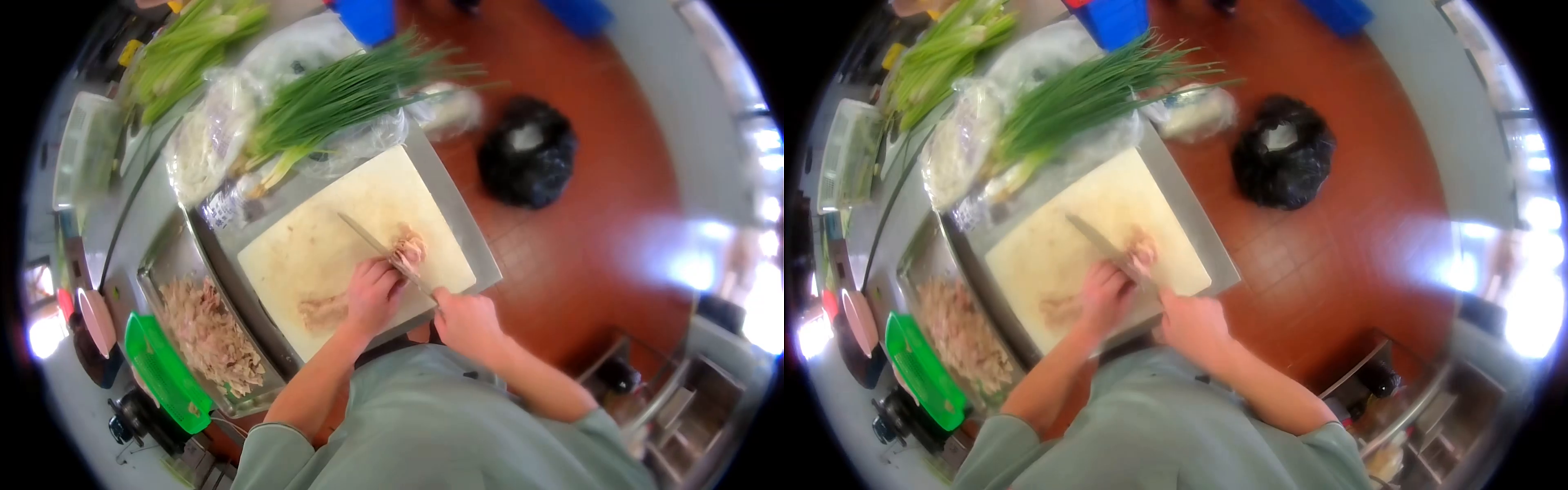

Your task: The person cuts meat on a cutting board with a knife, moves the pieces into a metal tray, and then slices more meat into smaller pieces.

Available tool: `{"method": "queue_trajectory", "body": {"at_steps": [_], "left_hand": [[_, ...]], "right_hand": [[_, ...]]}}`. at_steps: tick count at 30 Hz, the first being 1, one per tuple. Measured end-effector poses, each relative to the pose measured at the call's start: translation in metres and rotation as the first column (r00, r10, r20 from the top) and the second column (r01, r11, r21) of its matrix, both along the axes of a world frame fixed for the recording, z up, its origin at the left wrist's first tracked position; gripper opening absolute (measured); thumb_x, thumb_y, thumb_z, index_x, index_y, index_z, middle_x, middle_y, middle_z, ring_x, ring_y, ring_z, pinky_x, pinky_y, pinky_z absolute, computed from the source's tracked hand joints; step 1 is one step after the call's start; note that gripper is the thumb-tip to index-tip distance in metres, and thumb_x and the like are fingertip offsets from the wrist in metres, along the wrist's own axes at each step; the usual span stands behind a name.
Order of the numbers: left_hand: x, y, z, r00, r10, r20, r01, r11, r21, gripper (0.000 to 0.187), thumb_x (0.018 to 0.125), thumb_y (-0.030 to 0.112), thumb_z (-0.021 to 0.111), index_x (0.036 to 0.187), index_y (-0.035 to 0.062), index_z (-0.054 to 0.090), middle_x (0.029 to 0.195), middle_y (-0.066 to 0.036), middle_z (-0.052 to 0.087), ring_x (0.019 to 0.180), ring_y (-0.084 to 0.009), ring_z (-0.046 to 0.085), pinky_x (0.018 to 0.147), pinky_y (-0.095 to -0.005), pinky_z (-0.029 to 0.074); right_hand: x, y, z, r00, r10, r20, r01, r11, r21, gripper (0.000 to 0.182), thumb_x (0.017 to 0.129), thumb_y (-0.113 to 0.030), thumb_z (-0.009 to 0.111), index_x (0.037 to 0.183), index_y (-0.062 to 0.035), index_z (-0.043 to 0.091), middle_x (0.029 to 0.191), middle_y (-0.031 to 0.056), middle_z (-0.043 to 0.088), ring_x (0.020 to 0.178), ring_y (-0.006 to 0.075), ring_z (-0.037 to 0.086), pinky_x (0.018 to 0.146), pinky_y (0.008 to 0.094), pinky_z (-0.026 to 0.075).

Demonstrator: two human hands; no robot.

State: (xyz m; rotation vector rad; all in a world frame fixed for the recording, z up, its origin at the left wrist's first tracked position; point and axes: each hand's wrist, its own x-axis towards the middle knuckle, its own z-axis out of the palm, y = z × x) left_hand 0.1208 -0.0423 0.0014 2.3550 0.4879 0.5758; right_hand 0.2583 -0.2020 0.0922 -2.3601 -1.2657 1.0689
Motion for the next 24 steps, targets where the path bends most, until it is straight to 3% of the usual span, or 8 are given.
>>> {"method": "queue_trajectory", "body": {"at_steps": [6, 16, 24], "left_hand": [[0.001, 0.001, -0.001, 1.000, -0.007, -0.024, 0.007, 1.000, 0.003, 0.022, 0.074, 0.005, 0.080, 0.094, 0.0080, 0.072, 0.101, -0.008, 0.070, 0.101, -0.0319, 0.065, 0.086, -0.0434, 0.052], [0.002, -0.002, 0.000, 1.000, 0.016, 0.001, -0.016, 0.999, -0.046, 0.019, 0.077, 0.006, 0.079, 0.094, 0.0078, 0.073, 0.105, -0.008, 0.071, 0.103, -0.0317, 0.066, 0.089, -0.0427, 0.053], [0.001, 0.000, 0.000, 1.000, 0.016, 0.012, -0.015, 0.999, -0.037, 0.022, 0.075, 0.004, 0.079, 0.096, 0.0076, 0.073, 0.106, -0.008, 0.071, 0.103, -0.0324, 0.066, 0.089, -0.0432, 0.053]], "right_hand": [[-0.008, -0.041, 0.005, 0.998, -0.041, 0.040, 0.039, 0.997, 0.061, 0.021, 0.088, -0.015, 0.066, 0.108, -0.0074, 0.064, 0.077, 0.0145, 0.070, 0.069, 0.0387, 0.069, 0.064, 0.0510, 0.054], [0.017, -0.010, -0.002, 0.990, -0.119, 0.069, 0.109, 0.986, 0.128, 0.025, 0.090, -0.017, 0.068, 0.114, -0.0085, 0.068, 0.074, 0.0163, 0.070, 0.068, 0.0391, 0.069, 0.065, 0.0503, 0.055], [0.002, -0.044, -0.002, 0.997, -0.016, 0.071, 0.014, 0.999, 0.035, 0.019, 0.089, -0.016, 0.068, 0.107, -0.0096, 0.066, 0.077, 0.0136, 0.070, 0.070, 0.0370, 0.069, 0.061, 0.0498, 0.053]]}}
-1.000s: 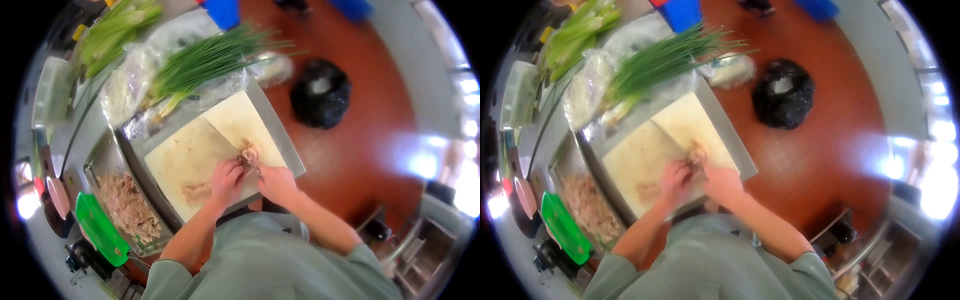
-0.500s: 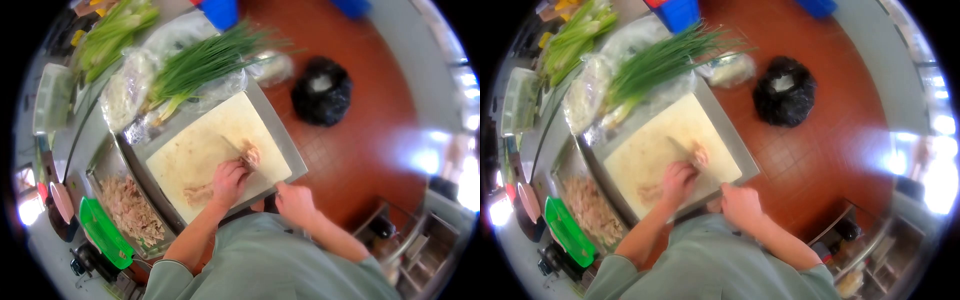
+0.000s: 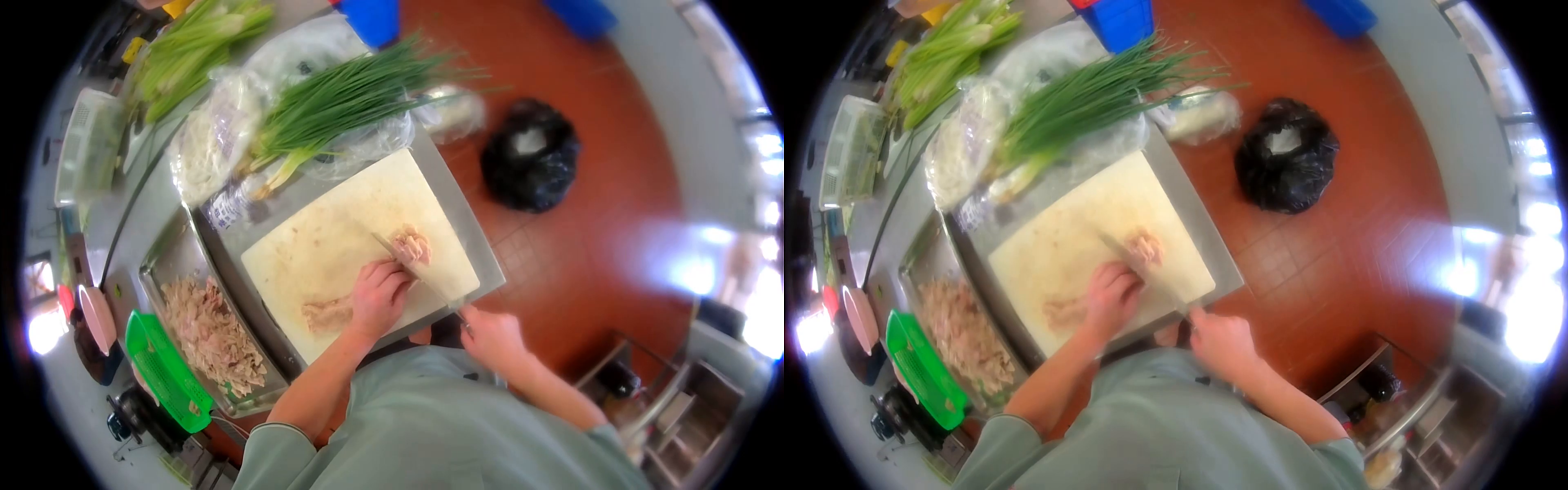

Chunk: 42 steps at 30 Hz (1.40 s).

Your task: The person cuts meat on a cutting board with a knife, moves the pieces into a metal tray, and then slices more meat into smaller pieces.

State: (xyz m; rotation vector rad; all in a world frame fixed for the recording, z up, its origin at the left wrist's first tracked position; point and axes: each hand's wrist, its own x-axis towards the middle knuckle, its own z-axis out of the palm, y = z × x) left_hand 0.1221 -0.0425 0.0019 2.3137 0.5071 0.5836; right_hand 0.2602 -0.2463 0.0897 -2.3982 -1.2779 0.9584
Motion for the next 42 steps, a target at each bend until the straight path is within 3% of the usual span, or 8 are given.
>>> {"method": "queue_trajectory", "body": {"at_steps": [4, 10, 13, 21, 26, 31, 35, 42], "left_hand": [[0.000, -0.001, -0.007, 1.000, 0.001, -0.007, 0.000, 0.997, 0.072, 0.027, 0.073, 0.002, 0.077, 0.100, 0.0076, 0.074, 0.108, -0.008, 0.071, 0.103, -0.0331, 0.065, 0.089, -0.0433, 0.053], [0.001, 0.001, -0.004, 1.000, -0.010, 0.001, 0.010, 0.998, 0.056, 0.030, 0.072, 0.001, 0.076, 0.101, 0.0067, 0.075, 0.107, -0.009, 0.070, 0.102, -0.0339, 0.064, 0.088, -0.0436, 0.053], [-0.002, 0.000, -0.005, 0.999, -0.028, -0.017, 0.029, 0.999, 0.046, 0.030, 0.072, 0.001, 0.076, 0.101, 0.0061, 0.075, 0.106, -0.010, 0.070, 0.102, -0.0339, 0.065, 0.087, -0.0439, 0.053], [0.001, 0.002, -0.002, 1.000, 0.002, -0.011, -0.002, 1.000, 0.016, 0.029, 0.072, 0.002, 0.078, 0.100, 0.0070, 0.075, 0.104, -0.010, 0.070, 0.100, -0.0346, 0.065, 0.086, -0.0435, 0.053], [-0.003, -0.001, 0.000, 0.999, 0.007, -0.053, -0.006, 1.000, 0.013, 0.023, 0.073, 0.003, 0.078, 0.095, 0.0059, 0.073, 0.103, -0.011, 0.070, 0.100, -0.0345, 0.066, 0.085, -0.0437, 0.054], [-0.004, -0.004, -0.001, 0.997, 0.082, -0.007, -0.082, 0.995, -0.063, 0.021, 0.073, 0.003, 0.080, 0.092, 0.0050, 0.071, 0.103, -0.011, 0.070, 0.101, -0.0342, 0.067, 0.083, -0.0434, 0.055], [-0.002, 0.003, -0.001, 0.999, 0.012, 0.043, -0.011, 1.000, -0.011, 0.023, 0.072, 0.003, 0.082, 0.092, 0.0047, 0.071, 0.103, -0.011, 0.070, 0.098, -0.0346, 0.066, 0.082, -0.0433, 0.056], [0.000, 0.002, -0.004, 1.000, -0.012, 0.028, 0.011, 1.000, 0.020, 0.027, 0.069, 0.000, 0.080, 0.095, 0.0053, 0.073, 0.104, -0.012, 0.070, 0.097, -0.0356, 0.065, 0.084, -0.0449, 0.055]], "right_hand": [[-0.010, 0.003, 0.013, 0.999, -0.008, -0.039, 0.011, 0.998, 0.066, 0.017, 0.088, -0.017, 0.067, 0.103, -0.0095, 0.064, 0.078, 0.0120, 0.069, 0.071, 0.0357, 0.068, 0.059, 0.0495, 0.052], [-0.013, -0.007, 0.029, 0.999, -0.030, -0.041, 0.025, 0.993, -0.119, 0.018, 0.090, -0.014, 0.064, 0.106, -0.0082, 0.062, 0.078, 0.0135, 0.069, 0.070, 0.0375, 0.068, 0.059, 0.0514, 0.051], [-0.017, 0.007, 0.011, 0.999, -0.021, -0.045, 0.021, 1.000, 0.006, 0.016, 0.090, -0.013, 0.062, 0.106, -0.0087, 0.061, 0.079, 0.0148, 0.070, 0.069, 0.0385, 0.068, 0.059, 0.0521, 0.051], [-0.017, -0.004, 0.016, 0.994, -0.025, -0.110, -0.003, 0.969, -0.248, 0.020, 0.091, -0.013, 0.059, 0.110, -0.0069, 0.062, 0.083, 0.0183, 0.072, 0.073, 0.0426, 0.069, 0.067, 0.0564, 0.053], [-0.008, 0.103, -0.037, 0.998, 0.017, -0.056, -0.019, 0.999, -0.040, 0.028, 0.089, -0.013, 0.060, 0.116, -0.0062, 0.064, 0.084, 0.0193, 0.074, 0.078, 0.0419, 0.072, 0.072, 0.0542, 0.056], [0.009, 0.074, -0.029, 0.998, -0.032, -0.045, 0.032, 0.999, 0.000, 0.024, 0.090, -0.015, 0.062, 0.112, -0.0059, 0.065, 0.078, 0.0179, 0.072, 0.075, 0.0420, 0.071, 0.070, 0.0526, 0.056], [0.000, 0.055, -0.014, 0.997, -0.073, -0.033, 0.075, 0.996, 0.053, 0.023, 0.090, -0.017, 0.065, 0.110, -0.0067, 0.065, 0.073, 0.0165, 0.071, 0.072, 0.0405, 0.070, 0.066, 0.0513, 0.055], [-0.015, 0.013, 0.018, 0.997, -0.020, -0.070, 0.018, 0.999, -0.029, 0.017, 0.090, -0.015, 0.064, 0.105, -0.0071, 0.062, 0.076, 0.0136, 0.070, 0.068, 0.0382, 0.068, 0.060, 0.0515, 0.052]]}}
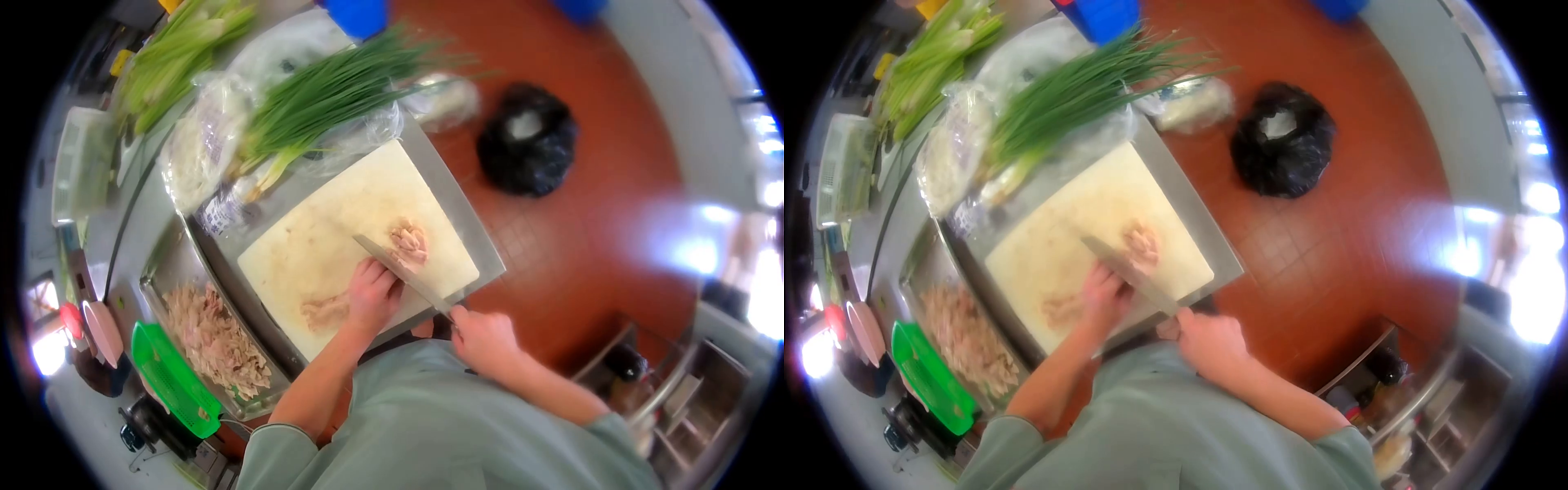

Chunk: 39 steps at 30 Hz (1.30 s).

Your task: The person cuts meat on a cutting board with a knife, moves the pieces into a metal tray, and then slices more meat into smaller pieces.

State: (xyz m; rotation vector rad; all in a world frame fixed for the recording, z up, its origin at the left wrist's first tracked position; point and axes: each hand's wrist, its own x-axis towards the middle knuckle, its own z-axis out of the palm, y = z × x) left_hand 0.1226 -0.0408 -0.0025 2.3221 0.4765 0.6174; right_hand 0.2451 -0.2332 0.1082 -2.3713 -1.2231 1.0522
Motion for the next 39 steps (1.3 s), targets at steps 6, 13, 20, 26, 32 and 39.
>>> {"method": "queue_trajectory", "body": {"at_steps": [6, 13, 20, 26, 32, 39], "left_hand": [[-0.002, -0.001, 0.000, 0.999, -0.017, -0.028, 0.016, 1.000, -0.021, 0.028, 0.069, -0.002, 0.078, 0.096, 0.0043, 0.073, 0.103, -0.013, 0.069, 0.096, -0.0361, 0.065, 0.083, -0.0448, 0.055], [-0.004, 0.000, 0.001, 0.998, 0.009, -0.062, -0.012, 0.999, -0.043, 0.027, 0.070, -0.001, 0.077, 0.095, 0.0047, 0.073, 0.101, -0.013, 0.069, 0.095, -0.0367, 0.064, 0.082, -0.0441, 0.055], [-0.007, 0.005, 0.015, 0.994, -0.047, -0.103, 0.042, 0.998, -0.056, 0.020, 0.074, 0.002, 0.077, 0.093, 0.0049, 0.072, 0.101, -0.011, 0.069, 0.099, -0.0354, 0.065, 0.085, -0.0447, 0.053], [-0.014, 0.014, 0.012, 0.994, -0.104, -0.044, 0.103, 0.994, -0.034, 0.019, 0.076, 0.004, 0.078, 0.094, 0.0059, 0.072, 0.103, -0.009, 0.070, 0.102, -0.0328, 0.065, 0.088, -0.0448, 0.052], [-0.013, 0.012, 0.009, 0.990, -0.127, -0.064, 0.127, 0.992, -0.002, 0.023, 0.074, 0.003, 0.078, 0.096, 0.0059, 0.073, 0.104, -0.009, 0.070, 0.103, -0.0326, 0.065, 0.089, -0.0447, 0.051], [-0.009, 0.009, 0.012, 0.992, -0.106, -0.071, 0.107, 0.994, 0.006, 0.024, 0.075, 0.001, 0.077, 0.098, 0.0052, 0.073, 0.104, -0.011, 0.069, 0.101, -0.0342, 0.064, 0.087, -0.0452, 0.050]], "right_hand": [[-0.009, -0.003, -0.018, 1.000, -0.012, 0.020, 0.012, 1.000, -0.015, 0.016, 0.090, -0.015, 0.063, 0.104, -0.0081, 0.061, 0.077, 0.0138, 0.070, 0.068, 0.0383, 0.068, 0.058, 0.0521, 0.051], [-0.009, 0.002, -0.015, 0.999, 0.023, -0.024, -0.026, 0.991, -0.129, 0.015, 0.090, -0.013, 0.061, 0.104, -0.0071, 0.060, 0.078, 0.0185, 0.071, 0.070, 0.0406, 0.070, 0.062, 0.0536, 0.053], [0.011, 0.070, -0.042, 0.999, -0.022, -0.047, 0.019, 0.998, -0.054, 0.021, 0.089, -0.016, 0.064, 0.108, -0.0055, 0.063, 0.081, 0.0207, 0.072, 0.076, 0.0426, 0.071, 0.070, 0.0538, 0.055], [0.006, 0.021, -0.030, 0.994, -0.110, -0.017, 0.110, 0.994, 0.016, 0.020, 0.089, -0.018, 0.066, 0.106, -0.0069, 0.065, 0.077, 0.0181, 0.071, 0.071, 0.0406, 0.070, 0.066, 0.0526, 0.055], [-0.010, 0.003, -0.009, 0.998, -0.067, -0.020, 0.069, 0.994, 0.081, 0.014, 0.089, -0.012, 0.065, 0.102, -0.0076, 0.062, 0.076, 0.0140, 0.070, 0.067, 0.0381, 0.068, 0.059, 0.0508, 0.052], [-0.021, -0.003, -0.018, 0.999, -0.047, 0.012, 0.047, 0.999, 0.023, 0.014, 0.090, -0.013, 0.061, 0.103, -0.0085, 0.059, 0.078, 0.0126, 0.070, 0.067, 0.0390, 0.067, 0.059, 0.0534, 0.050]]}}
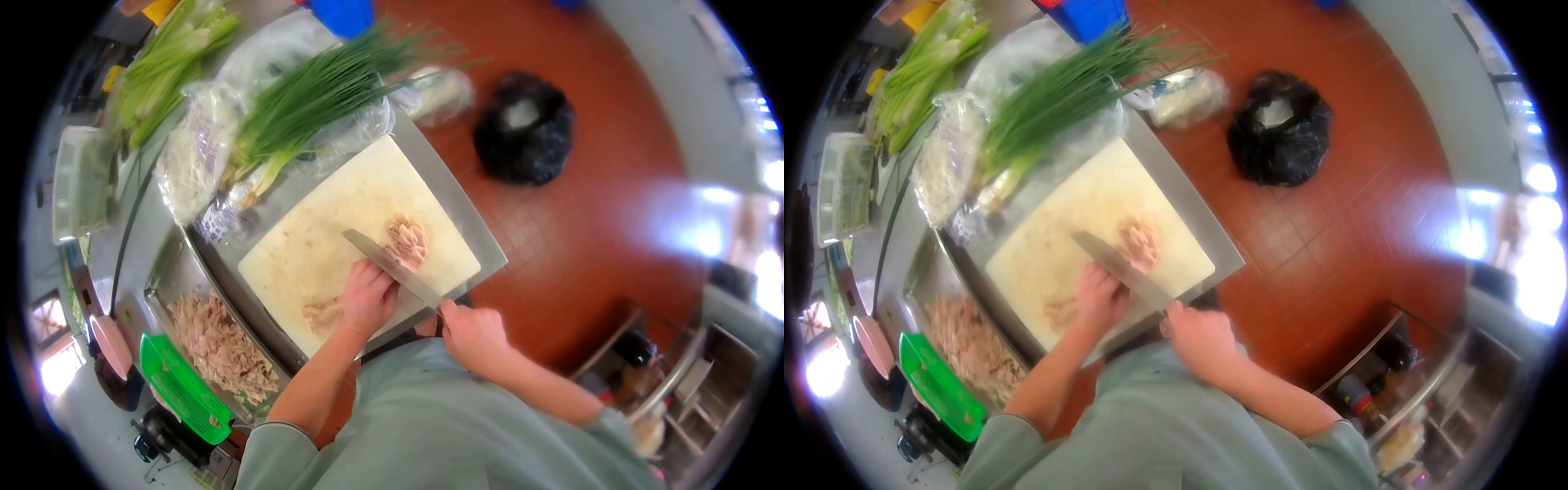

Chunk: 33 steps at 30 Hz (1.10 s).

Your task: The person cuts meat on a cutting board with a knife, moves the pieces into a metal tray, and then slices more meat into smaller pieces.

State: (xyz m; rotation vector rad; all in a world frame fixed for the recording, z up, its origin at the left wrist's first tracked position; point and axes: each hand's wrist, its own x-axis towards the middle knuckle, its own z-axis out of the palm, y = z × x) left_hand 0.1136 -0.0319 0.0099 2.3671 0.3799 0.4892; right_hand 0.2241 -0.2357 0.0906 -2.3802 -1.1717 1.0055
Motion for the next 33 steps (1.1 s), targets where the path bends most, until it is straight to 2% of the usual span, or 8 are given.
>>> {"method": "queue_trajectory", "body": {"at_steps": [4, 7, 13, 19, 25, 28, 31, 33], "left_hand": [[-0.001, 0.003, -0.005, 1.000, -0.013, 0.012, 0.013, 1.000, -0.002, 0.024, 0.075, 0.001, 0.076, 0.099, 0.0051, 0.073, 0.104, -0.011, 0.069, 0.100, -0.0343, 0.064, 0.086, -0.0449, 0.051], [-0.002, 0.001, -0.005, 1.000, 0.007, 0.013, -0.007, 1.000, -0.020, 0.025, 0.075, 0.001, 0.076, 0.099, 0.0054, 0.073, 0.104, -0.011, 0.069, 0.100, -0.0342, 0.064, 0.086, -0.0440, 0.051], [-0.007, 0.001, -0.014, 1.000, -0.017, 0.000, 0.017, 1.000, -0.018, 0.020, 0.075, 0.003, 0.078, 0.093, 0.0061, 0.070, 0.103, -0.010, 0.069, 0.099, -0.0342, 0.065, 0.086, -0.0439, 0.052], [-0.007, -0.002, -0.010, 0.997, 0.077, 0.018, -0.076, 0.996, -0.050, 0.019, 0.075, 0.005, 0.081, 0.090, 0.0065, 0.070, 0.101, -0.009, 0.069, 0.099, -0.0334, 0.066, 0.085, -0.0437, 0.054], [-0.003, 0.001, -0.007, 1.000, 0.016, 0.019, -0.016, 1.000, -0.013, 0.024, 0.072, 0.004, 0.081, 0.095, 0.0067, 0.073, 0.105, -0.010, 0.071, 0.099, -0.0336, 0.066, 0.085, -0.0436, 0.054], [-0.003, 0.000, -0.012, 0.999, 0.037, 0.021, -0.037, 0.999, 0.017, 0.027, 0.072, 0.003, 0.081, 0.097, 0.0070, 0.075, 0.106, -0.009, 0.071, 0.099, -0.0334, 0.066, 0.085, -0.0436, 0.054], [-0.001, 0.002, -0.007, 0.999, 0.020, 0.028, -0.019, 1.000, -0.013, 0.028, 0.072, 0.002, 0.080, 0.099, 0.0067, 0.075, 0.104, -0.010, 0.070, 0.098, -0.0340, 0.065, 0.085, -0.0440, 0.053], [-0.004, 0.001, -0.011, 1.000, 0.015, 0.012, -0.015, 1.000, -0.020, 0.028, 0.071, 0.002, 0.080, 0.098, 0.0063, 0.075, 0.103, -0.010, 0.070, 0.097, -0.0345, 0.065, 0.084, -0.0440, 0.053]], "right_hand": [[-0.004, -0.019, 0.011, 1.000, 0.017, -0.005, -0.017, 0.978, -0.210, 0.021, 0.091, -0.014, 0.060, 0.110, -0.0089, 0.059, 0.080, 0.0127, 0.072, 0.069, 0.0391, 0.068, 0.059, 0.0537, 0.051], [-0.001, -0.013, 0.005, 0.997, 0.061, -0.038, -0.068, 0.969, -0.237, 0.027, 0.090, -0.013, 0.060, 0.117, -0.0090, 0.060, 0.082, 0.0145, 0.073, 0.072, 0.0399, 0.070, 0.062, 0.0533, 0.053], [0.021, 0.097, -0.047, 0.998, 0.062, -0.006, -0.062, 0.996, -0.072, 0.031, 0.091, -0.021, 0.066, 0.118, -0.0074, 0.063, 0.087, 0.0201, 0.074, 0.079, 0.0418, 0.072, 0.074, 0.0521, 0.057], [0.026, 0.021, -0.023, 0.998, -0.060, -0.018, 0.058, 0.996, -0.062, 0.024, 0.090, -0.020, 0.067, 0.112, -0.0082, 0.067, 0.079, 0.0182, 0.072, 0.074, 0.0405, 0.071, 0.066, 0.0520, 0.055], [0.011, 0.017, -0.005, 1.000, -0.003, -0.014, 0.005, 0.997, 0.080, 0.018, 0.090, -0.016, 0.066, 0.106, -0.0080, 0.065, 0.074, 0.0140, 0.070, 0.067, 0.0380, 0.069, 0.060, 0.0499, 0.053], [0.004, -0.001, 0.010, 1.000, -0.014, -0.026, 0.015, 0.999, 0.052, 0.018, 0.088, -0.015, 0.067, 0.104, -0.0077, 0.064, 0.073, 0.0139, 0.069, 0.067, 0.0386, 0.068, 0.059, 0.0502, 0.052], [0.004, -0.017, 0.015, 0.999, 0.029, -0.019, -0.031, 0.992, -0.122, 0.018, 0.087, -0.014, 0.065, 0.104, -0.0082, 0.062, 0.074, 0.0135, 0.069, 0.068, 0.0389, 0.067, 0.059, 0.0513, 0.051], [0.002, -0.004, 0.000, 1.000, 0.024, -0.016, -0.025, 0.999, -0.042, 0.018, 0.087, -0.012, 0.064, 0.104, -0.0088, 0.062, 0.075, 0.0130, 0.069, 0.067, 0.0378, 0.068, 0.057, 0.0520, 0.051]]}}
